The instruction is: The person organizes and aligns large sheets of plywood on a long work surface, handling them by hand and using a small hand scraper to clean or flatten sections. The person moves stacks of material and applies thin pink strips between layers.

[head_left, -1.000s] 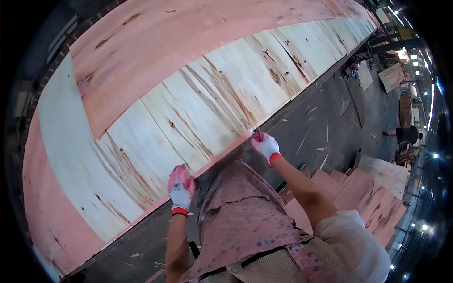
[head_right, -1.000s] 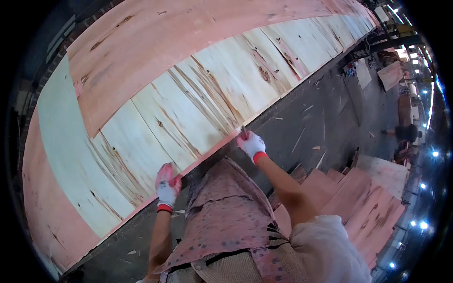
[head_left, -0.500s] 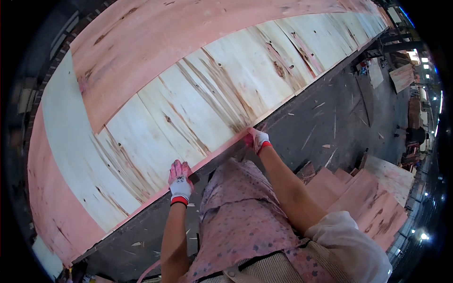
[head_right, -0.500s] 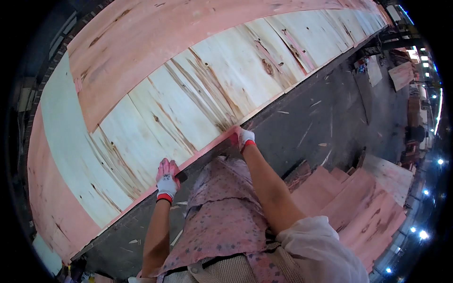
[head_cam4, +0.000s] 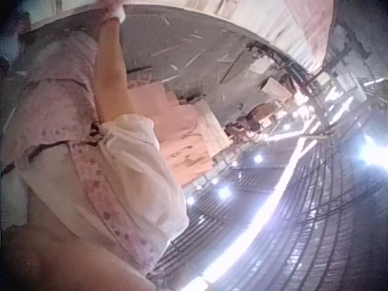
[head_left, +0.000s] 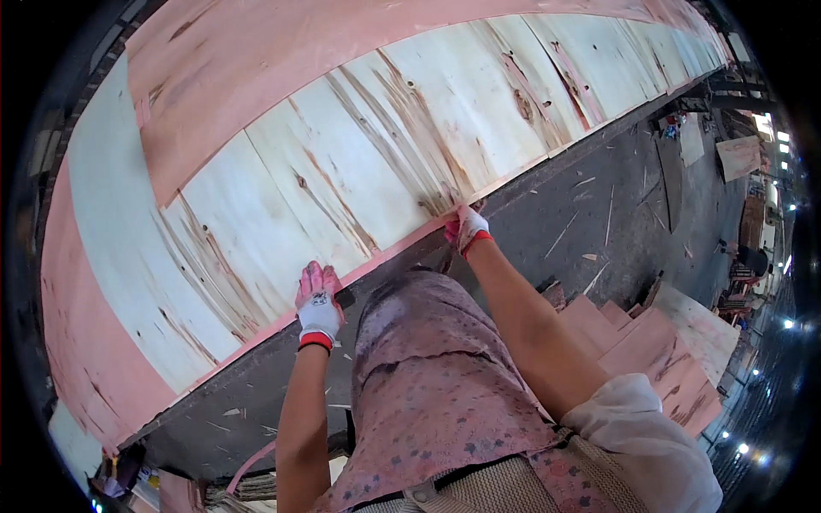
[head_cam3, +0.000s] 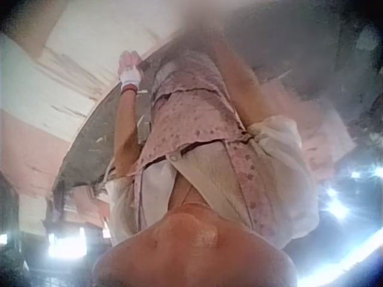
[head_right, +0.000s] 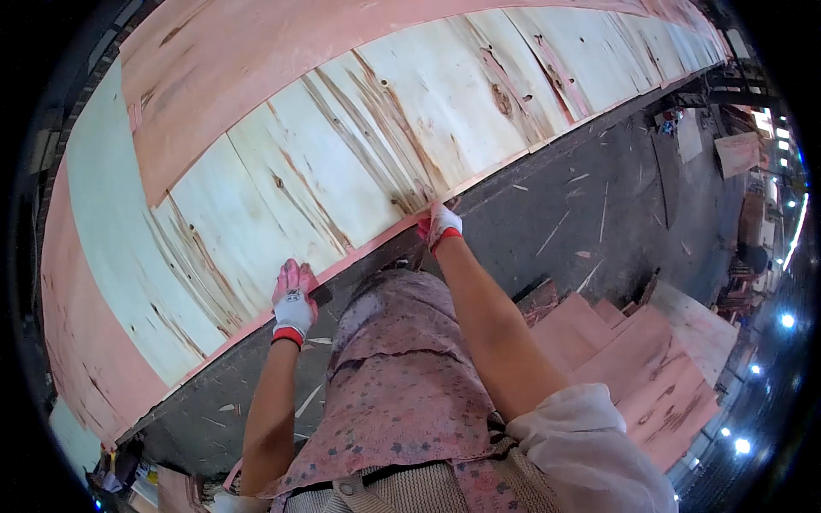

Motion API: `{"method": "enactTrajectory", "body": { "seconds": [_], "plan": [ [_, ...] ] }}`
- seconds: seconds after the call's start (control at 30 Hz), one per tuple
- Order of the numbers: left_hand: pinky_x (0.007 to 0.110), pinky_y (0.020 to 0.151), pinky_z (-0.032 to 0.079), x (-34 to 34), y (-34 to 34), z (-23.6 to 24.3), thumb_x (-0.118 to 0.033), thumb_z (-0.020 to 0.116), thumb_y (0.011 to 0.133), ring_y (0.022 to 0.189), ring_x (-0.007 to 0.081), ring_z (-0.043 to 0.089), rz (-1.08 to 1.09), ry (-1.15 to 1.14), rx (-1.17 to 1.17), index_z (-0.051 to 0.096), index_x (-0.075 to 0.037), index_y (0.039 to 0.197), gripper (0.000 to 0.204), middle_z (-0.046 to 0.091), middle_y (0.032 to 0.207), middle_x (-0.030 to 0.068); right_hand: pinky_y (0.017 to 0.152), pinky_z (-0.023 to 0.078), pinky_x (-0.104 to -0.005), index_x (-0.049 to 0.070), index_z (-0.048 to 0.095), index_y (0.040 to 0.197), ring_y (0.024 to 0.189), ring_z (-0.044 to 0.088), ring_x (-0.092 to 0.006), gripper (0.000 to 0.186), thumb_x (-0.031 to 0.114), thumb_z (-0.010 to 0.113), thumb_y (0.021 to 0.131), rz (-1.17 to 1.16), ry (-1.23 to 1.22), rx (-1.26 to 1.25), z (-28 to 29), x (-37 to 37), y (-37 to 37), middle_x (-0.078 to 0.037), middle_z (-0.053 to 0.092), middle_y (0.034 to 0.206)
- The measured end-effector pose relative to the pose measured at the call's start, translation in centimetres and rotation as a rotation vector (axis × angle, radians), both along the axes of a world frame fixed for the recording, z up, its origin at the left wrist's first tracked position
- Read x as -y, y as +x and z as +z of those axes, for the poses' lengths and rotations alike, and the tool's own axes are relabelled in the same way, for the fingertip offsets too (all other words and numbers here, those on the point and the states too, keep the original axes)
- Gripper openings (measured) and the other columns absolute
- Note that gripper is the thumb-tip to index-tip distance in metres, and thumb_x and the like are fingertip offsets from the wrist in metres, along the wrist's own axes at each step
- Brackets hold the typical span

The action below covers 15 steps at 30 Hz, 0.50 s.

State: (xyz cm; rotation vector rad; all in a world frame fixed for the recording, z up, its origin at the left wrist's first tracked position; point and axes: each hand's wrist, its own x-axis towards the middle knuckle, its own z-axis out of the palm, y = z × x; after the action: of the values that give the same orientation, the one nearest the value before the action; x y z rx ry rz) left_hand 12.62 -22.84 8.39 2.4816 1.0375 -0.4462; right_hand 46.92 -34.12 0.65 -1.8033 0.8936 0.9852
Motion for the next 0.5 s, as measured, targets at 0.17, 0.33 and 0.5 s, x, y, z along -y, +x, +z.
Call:
{"method": "enactTrajectory", "body": {
  "seconds": [0.17,0.33,0.5],
  "plan": [
    [0.046,0.111,0.026,-0.2,-0.1,0.2,-0.01,0.063,0.069,0.135,0.0411,0.028,0.045,-0.046,-0.055,0.04,-0.008,0.138,0.073,0.028,0.148,0.0205,0.056,0.052,-0.0412,0.003,0.063,0.088,0.066,0.066,-0.0273,0.019,0.021,0.062,0.082,0.054,-0.125,0.249,1.5,0.4,-2.6,-0.012,0.066,0.076],
    [0.046,0.109,0.03,0.4,-0.6,0.7,-0.01,0.063,0.069,0.133,0.0414,0.03,0.065,0.016,-0.022,0.041,-0.007,0.136,0.071,0.032,0.145,0.0206,0.064,0.051,-0.0408,0.013,0.063,0.089,0.073,0.065,-0.0302,0.011,0.019,0.06,0.08,1.105,0.064,0.956,10.9,-4.1,-8.2,-0.013,0.066,0.081],
    [0.047,0.107,0.032,-0.2,-0.8,-0.5,-0.005,0.056,0.069,0.132,0.0386,0.033,0.009,0.015,0.094,0.044,-0.008,0.134,0.066,0.035,0.143,0.0189,0.065,0.048,-0.0427,0.013,0.059,0.092,0.079,0.064,-0.0286,0.016,0.022,0.06,0.078,2.182,0.091,1.137,4.1,-2.7,-12.3,-0.009,0.063,0.086]
  ]
}}
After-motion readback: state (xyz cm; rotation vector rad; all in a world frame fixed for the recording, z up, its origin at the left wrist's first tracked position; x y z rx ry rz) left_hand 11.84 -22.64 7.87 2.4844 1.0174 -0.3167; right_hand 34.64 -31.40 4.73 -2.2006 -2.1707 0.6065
